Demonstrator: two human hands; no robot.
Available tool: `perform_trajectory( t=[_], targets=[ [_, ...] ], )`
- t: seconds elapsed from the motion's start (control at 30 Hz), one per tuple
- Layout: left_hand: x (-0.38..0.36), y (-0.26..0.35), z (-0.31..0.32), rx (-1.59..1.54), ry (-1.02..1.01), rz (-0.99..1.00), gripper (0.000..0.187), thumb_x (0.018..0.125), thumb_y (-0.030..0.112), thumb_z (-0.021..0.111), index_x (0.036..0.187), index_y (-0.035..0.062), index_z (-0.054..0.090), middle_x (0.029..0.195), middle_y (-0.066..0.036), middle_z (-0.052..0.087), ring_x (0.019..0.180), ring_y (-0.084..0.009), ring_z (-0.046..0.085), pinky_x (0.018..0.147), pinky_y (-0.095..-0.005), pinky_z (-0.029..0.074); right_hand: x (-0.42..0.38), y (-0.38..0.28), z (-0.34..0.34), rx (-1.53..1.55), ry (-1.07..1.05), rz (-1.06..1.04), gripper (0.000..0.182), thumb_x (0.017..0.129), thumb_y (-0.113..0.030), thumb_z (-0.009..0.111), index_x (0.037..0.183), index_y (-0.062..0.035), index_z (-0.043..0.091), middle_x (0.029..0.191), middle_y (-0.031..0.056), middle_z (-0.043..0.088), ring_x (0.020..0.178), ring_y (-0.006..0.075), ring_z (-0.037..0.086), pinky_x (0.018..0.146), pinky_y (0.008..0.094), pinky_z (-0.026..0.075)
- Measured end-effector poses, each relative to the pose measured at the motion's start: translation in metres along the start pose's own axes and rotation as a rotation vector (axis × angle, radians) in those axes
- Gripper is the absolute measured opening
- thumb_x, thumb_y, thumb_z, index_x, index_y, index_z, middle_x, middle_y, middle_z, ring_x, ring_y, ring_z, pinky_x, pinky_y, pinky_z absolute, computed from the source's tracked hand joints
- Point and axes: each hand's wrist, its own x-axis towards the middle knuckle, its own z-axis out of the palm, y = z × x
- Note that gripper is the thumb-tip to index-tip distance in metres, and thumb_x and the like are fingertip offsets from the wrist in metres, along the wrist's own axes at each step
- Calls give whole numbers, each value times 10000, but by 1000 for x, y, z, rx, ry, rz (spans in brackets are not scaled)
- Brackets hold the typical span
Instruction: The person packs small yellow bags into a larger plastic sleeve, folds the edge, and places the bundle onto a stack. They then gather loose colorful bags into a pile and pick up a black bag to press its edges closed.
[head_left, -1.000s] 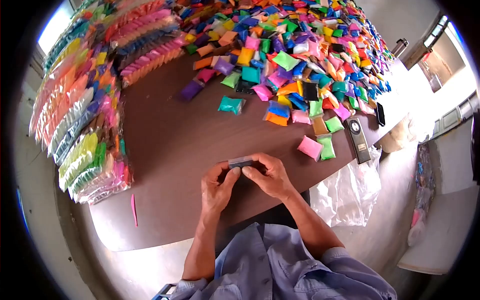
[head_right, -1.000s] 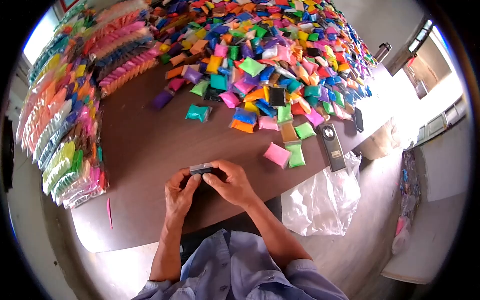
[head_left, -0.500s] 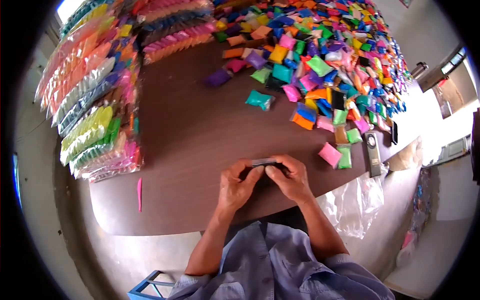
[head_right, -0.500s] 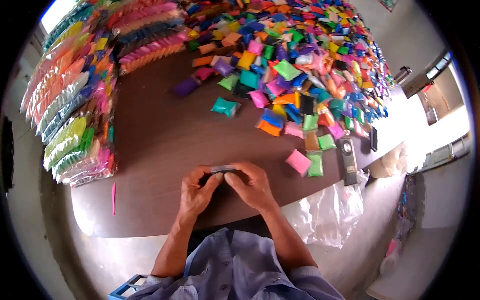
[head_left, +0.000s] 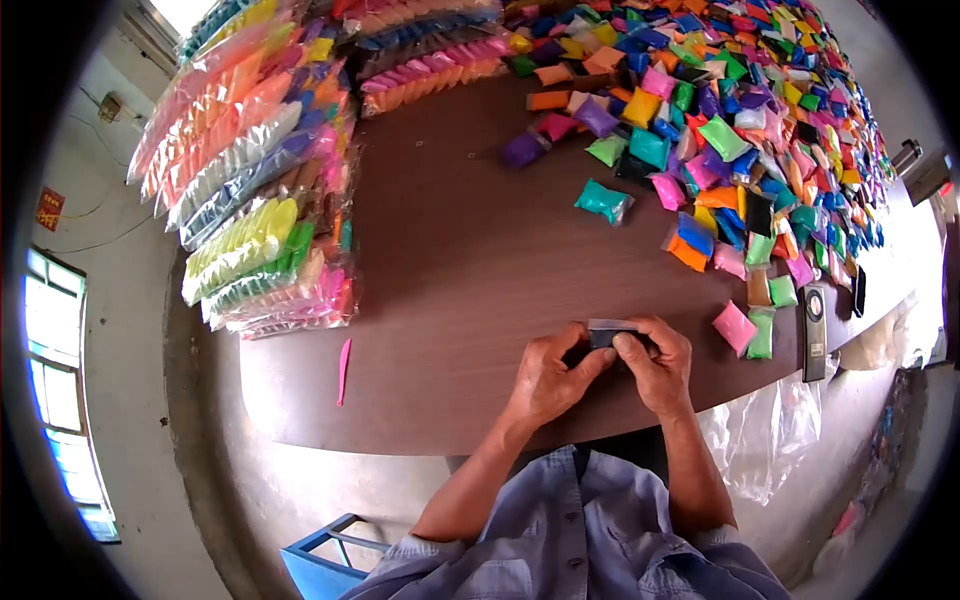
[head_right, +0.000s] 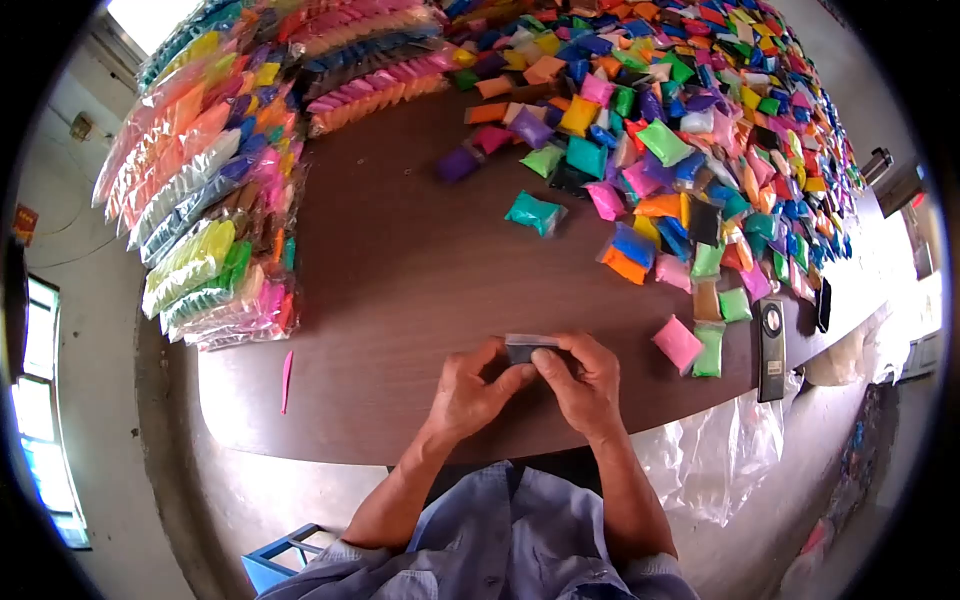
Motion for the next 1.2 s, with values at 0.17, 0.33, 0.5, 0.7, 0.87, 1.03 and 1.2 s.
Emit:
perform_trajectory(
  t=[0.17,0.33,0.5,0.7,0.87,1.03,1.2],
  targets=[
    [-1,-7,3,-60,56,63,211,950,152,840,978,-9,707,733,-59,620,690,-113,528,623,-329,471,2,-8,3,82,-35,26,188,1032,-50,713,1207,6,748,1024,31,736,910,78,639,804,253,513],
    [0,0,8,-193,72,109,272,953,177,828,1132,-15,758,795,-101,712,730,-120,621,651,-339,515,1,0,1,131,10,11,169,1039,-42,702,1193,9,751,1046,40,735,924,88,644,813,262,519],
    [-1,3,-1,108,3,111,234,965,180,822,1069,-18,752,746,-135,699,675,-144,628,614,-360,509,1,-1,3,63,3,41,200,1034,-97,726,1201,13,733,1026,59,734,904,100,650,796,269,526],
    [-2,-2,-1,96,31,140,249,980,213,827,1017,-19,743,744,-107,704,653,-145,608,597,-337,493,1,0,3,2,-12,12,262,1027,-152,752,1228,11,714,1029,76,741,914,110,671,805,283,550],
    [0,2,4,-8,22,114,257,1007,206,807,1060,-37,745,779,-69,718,683,-110,599,607,-298,488,4,-3,2,-21,42,15,243,1037,-149,747,1222,5,718,1050,68,758,930,112,689,828,280,560],
    [2,-8,-1,-131,50,46,267,1045,221,772,1076,-42,740,847,-18,733,766,-73,594,676,-262,490,2,0,3,11,-35,20,272,1029,-164,767,1234,8,719,1050,73,759,942,124,695,834,286,564],
    [-2,-18,2,-153,116,99,267,1032,250,795,1085,-10,762,876,6,728,814,-70,609,723,-263,503,2,-1,3,-44,-53,44,295,1017,-185,773,1226,14,713,1044,104,756,950,156,702,850,316,570]
  ],
)
